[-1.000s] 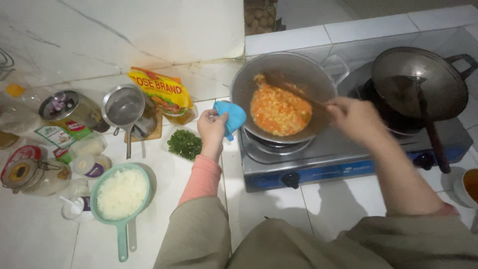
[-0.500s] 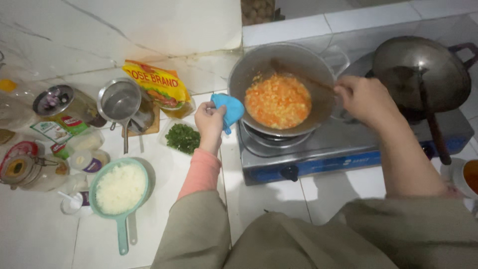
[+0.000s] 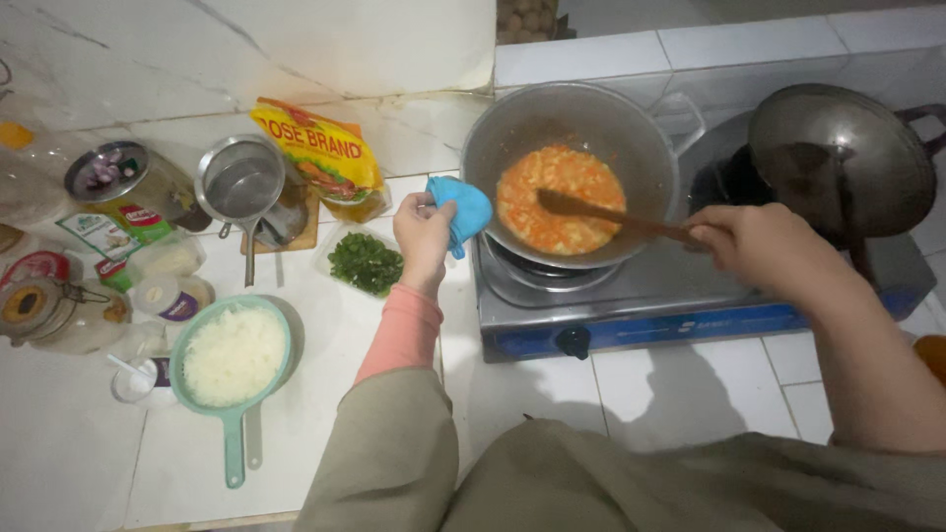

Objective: The person adds various seasonings and ingredients to a pot of chopped vegetables cooking on a gas stove. They use a spoon to scoop powders from jars and a wooden spatula to stir the mixture. The person also adds a liquid from a small blue cup and continues to stir the contents of the pot.

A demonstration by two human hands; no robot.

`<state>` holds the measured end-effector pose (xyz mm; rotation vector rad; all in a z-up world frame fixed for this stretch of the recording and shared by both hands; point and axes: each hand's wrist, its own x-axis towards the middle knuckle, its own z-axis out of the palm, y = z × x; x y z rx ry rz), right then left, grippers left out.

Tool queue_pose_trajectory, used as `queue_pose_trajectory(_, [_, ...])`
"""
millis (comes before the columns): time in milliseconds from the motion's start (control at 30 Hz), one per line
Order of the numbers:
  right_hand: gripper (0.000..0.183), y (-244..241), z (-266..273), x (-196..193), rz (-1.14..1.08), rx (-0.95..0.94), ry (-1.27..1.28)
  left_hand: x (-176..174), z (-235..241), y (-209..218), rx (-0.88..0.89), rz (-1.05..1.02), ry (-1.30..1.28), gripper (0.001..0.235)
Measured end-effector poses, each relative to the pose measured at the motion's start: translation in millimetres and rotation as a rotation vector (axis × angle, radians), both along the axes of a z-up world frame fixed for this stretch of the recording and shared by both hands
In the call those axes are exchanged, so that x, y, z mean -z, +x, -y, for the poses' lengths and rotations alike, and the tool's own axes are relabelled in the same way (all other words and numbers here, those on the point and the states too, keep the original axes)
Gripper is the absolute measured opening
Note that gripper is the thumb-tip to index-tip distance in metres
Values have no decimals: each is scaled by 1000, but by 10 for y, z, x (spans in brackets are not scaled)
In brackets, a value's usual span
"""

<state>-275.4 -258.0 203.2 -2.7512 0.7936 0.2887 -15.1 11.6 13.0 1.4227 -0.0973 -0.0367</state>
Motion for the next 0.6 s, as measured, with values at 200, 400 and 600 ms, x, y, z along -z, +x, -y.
queue_pose_trajectory(200, [34,-91,255,154,208,153,-65,97,33,1,-9,17,-21,34])
queue_pose_trajectory(400, [32,-179,484,473,186,185,-166,186,34,-153,-69,27,-213,39])
queue_pose_trajectory(600, [31,232,208,456,249,6,-287,296,-452,-566,-116,-46,-475,39])
